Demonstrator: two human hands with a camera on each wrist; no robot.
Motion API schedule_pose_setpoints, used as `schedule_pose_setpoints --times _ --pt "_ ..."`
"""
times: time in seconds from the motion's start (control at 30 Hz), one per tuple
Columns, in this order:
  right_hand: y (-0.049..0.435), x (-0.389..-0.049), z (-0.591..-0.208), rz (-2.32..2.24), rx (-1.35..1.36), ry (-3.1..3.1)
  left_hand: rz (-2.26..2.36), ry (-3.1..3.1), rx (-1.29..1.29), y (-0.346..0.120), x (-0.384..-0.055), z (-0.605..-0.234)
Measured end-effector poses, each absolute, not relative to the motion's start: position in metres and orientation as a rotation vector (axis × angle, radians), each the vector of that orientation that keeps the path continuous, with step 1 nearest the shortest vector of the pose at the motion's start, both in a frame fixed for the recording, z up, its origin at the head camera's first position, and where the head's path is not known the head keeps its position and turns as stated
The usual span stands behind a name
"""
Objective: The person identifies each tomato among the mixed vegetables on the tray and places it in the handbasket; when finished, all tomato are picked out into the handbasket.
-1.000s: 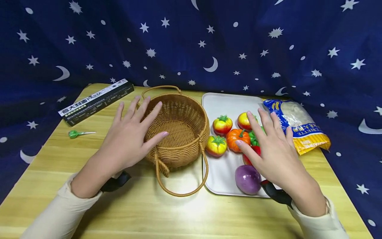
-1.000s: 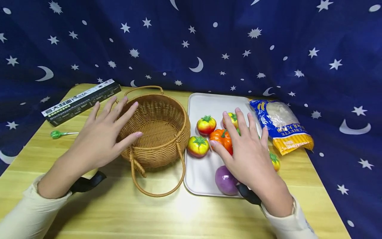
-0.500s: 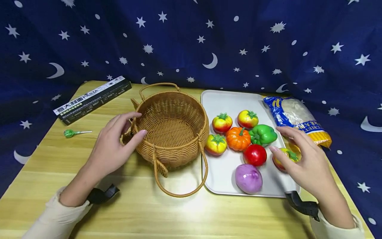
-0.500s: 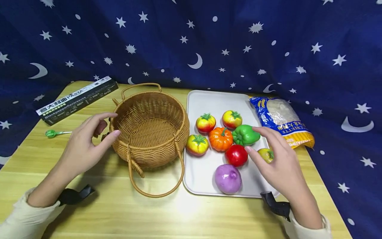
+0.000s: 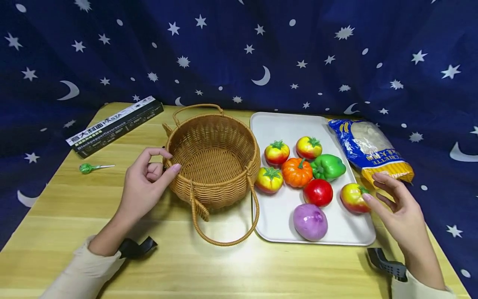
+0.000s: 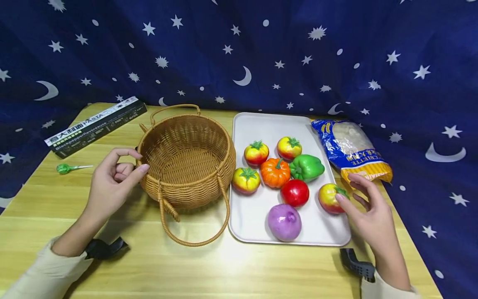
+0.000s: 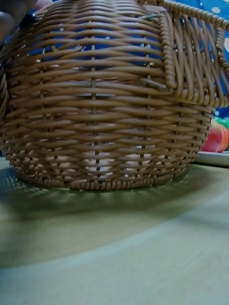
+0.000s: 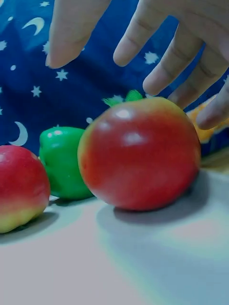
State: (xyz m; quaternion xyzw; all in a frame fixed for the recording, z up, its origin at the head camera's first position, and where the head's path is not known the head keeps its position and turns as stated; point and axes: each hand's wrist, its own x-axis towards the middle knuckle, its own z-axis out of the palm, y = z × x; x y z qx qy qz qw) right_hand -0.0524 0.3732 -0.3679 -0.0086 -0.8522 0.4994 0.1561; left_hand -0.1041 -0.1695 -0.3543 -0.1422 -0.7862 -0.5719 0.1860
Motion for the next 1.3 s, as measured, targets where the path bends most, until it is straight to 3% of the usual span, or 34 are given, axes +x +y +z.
schedule_pose_setpoints --times 0.17,0.73,1.3 --pt "0.382 -0.051 -0.386 1.669 -0.041 -2.362 -1.639 -2.176 -0.375 -0.171 -0.104 -0.361" --pt "0.384 -0.051 -0.398 1.350 -0.326 -2.696 -1.654 -2.158 -0.382 -0.171 -0.104 -0.362" --pt "0.382 -0.050 -0.397 1.295 -0.325 -2.705 -1.644 -2.145 -0.389 -0.170 -0.104 -0.366"
